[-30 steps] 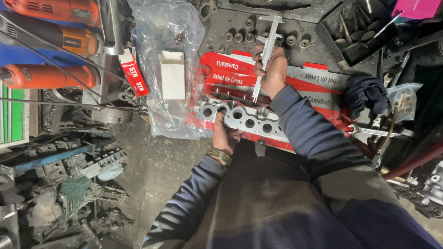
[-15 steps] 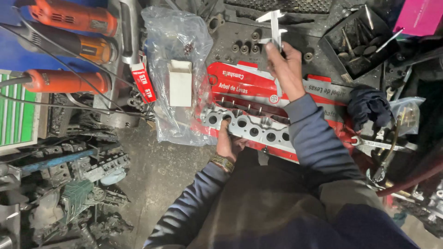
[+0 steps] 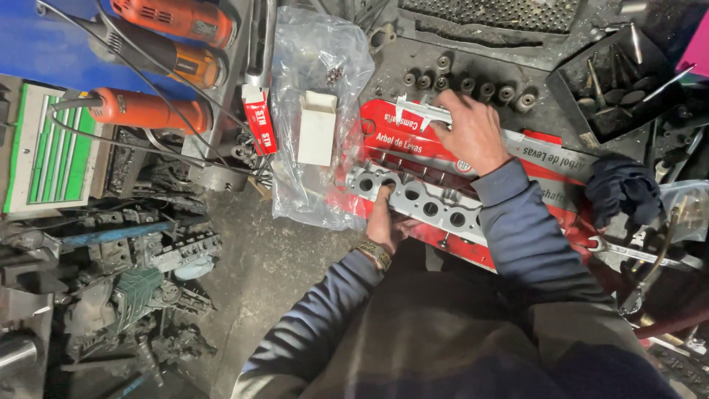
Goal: The person uses a caliper to measure the internal diameter of several holes in a metallic engine cylinder head. They hold the part steady with one hand while adjusting the caliper with the other, moving from one hole to the next to take multiple measurements.
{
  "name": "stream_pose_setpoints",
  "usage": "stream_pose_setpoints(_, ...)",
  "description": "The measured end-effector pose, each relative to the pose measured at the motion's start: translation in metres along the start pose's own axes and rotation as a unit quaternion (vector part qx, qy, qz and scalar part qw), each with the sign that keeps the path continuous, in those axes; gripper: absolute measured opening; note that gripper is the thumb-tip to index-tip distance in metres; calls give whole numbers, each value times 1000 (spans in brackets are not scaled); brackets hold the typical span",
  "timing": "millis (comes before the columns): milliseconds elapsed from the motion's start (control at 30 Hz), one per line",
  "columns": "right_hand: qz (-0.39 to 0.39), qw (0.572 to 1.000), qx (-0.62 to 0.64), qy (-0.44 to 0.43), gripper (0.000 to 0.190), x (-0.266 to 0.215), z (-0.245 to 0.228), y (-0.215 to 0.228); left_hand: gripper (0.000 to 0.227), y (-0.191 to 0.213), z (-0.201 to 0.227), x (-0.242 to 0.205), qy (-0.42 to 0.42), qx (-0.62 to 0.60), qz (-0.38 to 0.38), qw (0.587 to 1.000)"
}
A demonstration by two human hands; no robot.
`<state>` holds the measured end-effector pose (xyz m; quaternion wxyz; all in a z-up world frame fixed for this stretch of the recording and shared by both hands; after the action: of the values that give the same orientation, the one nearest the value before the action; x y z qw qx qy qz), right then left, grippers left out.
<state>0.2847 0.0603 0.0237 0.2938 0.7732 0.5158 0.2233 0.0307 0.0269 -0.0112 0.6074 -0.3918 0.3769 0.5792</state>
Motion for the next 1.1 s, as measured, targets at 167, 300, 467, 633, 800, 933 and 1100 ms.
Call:
stream_pose_setpoints(167, 49, 991, 112, 56, 37, -6, -11, 2, 58, -6, 9, -16, 4, 50, -22, 998)
stream_pose_setpoints(300, 64, 983, 135, 105, 40, -8, -11, 1, 57, -6, 10, -17, 5, 43, -16, 999)
stream_pose_setpoints(467, 79, 980, 132, 122, 39, -9, -9, -1, 57, -6, 13, -20, 4, 37, -18, 999)
stream_pose_setpoints(633, 69, 982, 119, 126, 39, -9, -11, 0, 55, -3, 8, -15, 2, 33, -10, 999)
stream_pose_setpoints(800, 73, 981, 127, 127, 38, -10, -10, 0, 55, -2, 13, -21, -3, 34, -1, 999)
stream_pose_setpoints(933, 72, 982, 127, 122, 37, -10, -11, 1, 56, 0, 6, -12, 0, 32, -2, 999)
stream_pose_setpoints(1100, 69, 981, 131, 128, 36, -10, -16, 5, 59, 2, 1, -4, 2, 50, -14, 999)
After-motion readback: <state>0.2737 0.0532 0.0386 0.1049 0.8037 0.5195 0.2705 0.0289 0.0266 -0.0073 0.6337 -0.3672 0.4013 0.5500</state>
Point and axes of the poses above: each hand's wrist, its own x-axis towards the middle knuckle, its own y-axis out of the back of the hand, z = x × y, the point moved 5 cm from there along x, towards the middle knuckle, and after that the axes turned 7 degrees about x, right-handed, at the moved point
